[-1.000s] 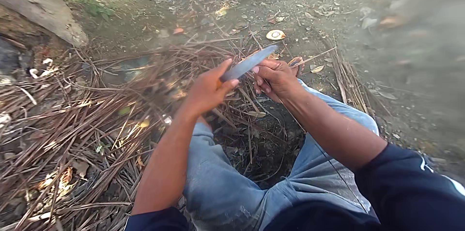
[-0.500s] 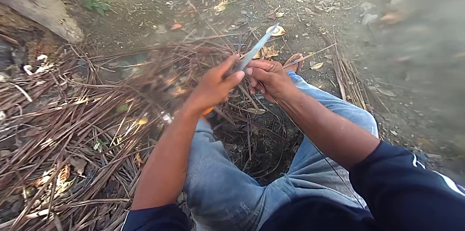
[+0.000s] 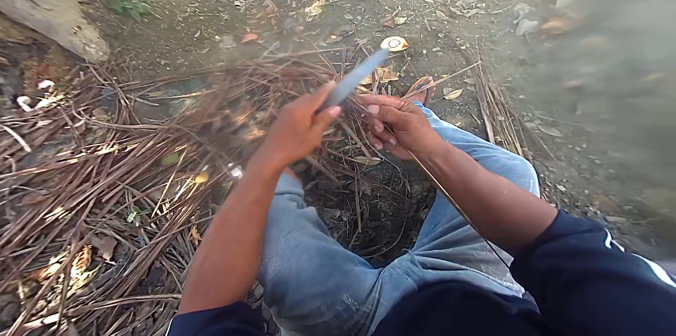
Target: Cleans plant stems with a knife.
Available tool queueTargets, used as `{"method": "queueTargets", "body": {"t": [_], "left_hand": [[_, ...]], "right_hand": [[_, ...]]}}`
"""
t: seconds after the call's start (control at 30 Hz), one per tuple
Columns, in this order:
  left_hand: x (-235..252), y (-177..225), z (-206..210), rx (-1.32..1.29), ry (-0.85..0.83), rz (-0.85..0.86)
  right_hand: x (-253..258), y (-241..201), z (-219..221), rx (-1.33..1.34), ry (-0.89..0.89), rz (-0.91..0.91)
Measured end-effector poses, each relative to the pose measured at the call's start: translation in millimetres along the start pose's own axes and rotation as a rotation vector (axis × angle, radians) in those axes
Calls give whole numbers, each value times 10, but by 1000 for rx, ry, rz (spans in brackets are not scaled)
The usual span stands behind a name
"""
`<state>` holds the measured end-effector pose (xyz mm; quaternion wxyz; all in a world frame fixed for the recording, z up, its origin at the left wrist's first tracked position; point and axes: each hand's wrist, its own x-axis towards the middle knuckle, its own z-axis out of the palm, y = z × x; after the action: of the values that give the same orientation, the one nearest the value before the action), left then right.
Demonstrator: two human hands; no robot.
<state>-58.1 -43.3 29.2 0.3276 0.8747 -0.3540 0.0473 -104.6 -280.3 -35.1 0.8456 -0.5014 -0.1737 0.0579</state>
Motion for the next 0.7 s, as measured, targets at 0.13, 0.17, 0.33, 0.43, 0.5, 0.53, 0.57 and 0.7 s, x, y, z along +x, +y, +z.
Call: {"method": "queueTargets", "body": {"t": [0.13,0.17,0.33,0.43,0.5,0.53,0.57,0.7], "left_hand": [[-45,-21,-17,-9,32,-61],[-49,20,41,14,-3,19],[14,-52,50,16,8,23],[-38,42,101,65,-23,94],[-43,26,89,68,-24,110],[-33,-29,46,64,-6,65],[-28,-78,8,70,16,16],[-71,39,98,158,-5,84]], "right_hand": [[-24,-16,-24,92,-23,-3],[-16,-16,-12,128,-22,-4],[-13,-5,23,227,-43,-14],[6,5,13,216,-49,-51],[-5,-4,-13,182,-45,-60],[-14,-18,-27,160,-37,-62],[-21,-30,-31,135,-33,-62],[1,-26,-22,168,-13,-82]]}}
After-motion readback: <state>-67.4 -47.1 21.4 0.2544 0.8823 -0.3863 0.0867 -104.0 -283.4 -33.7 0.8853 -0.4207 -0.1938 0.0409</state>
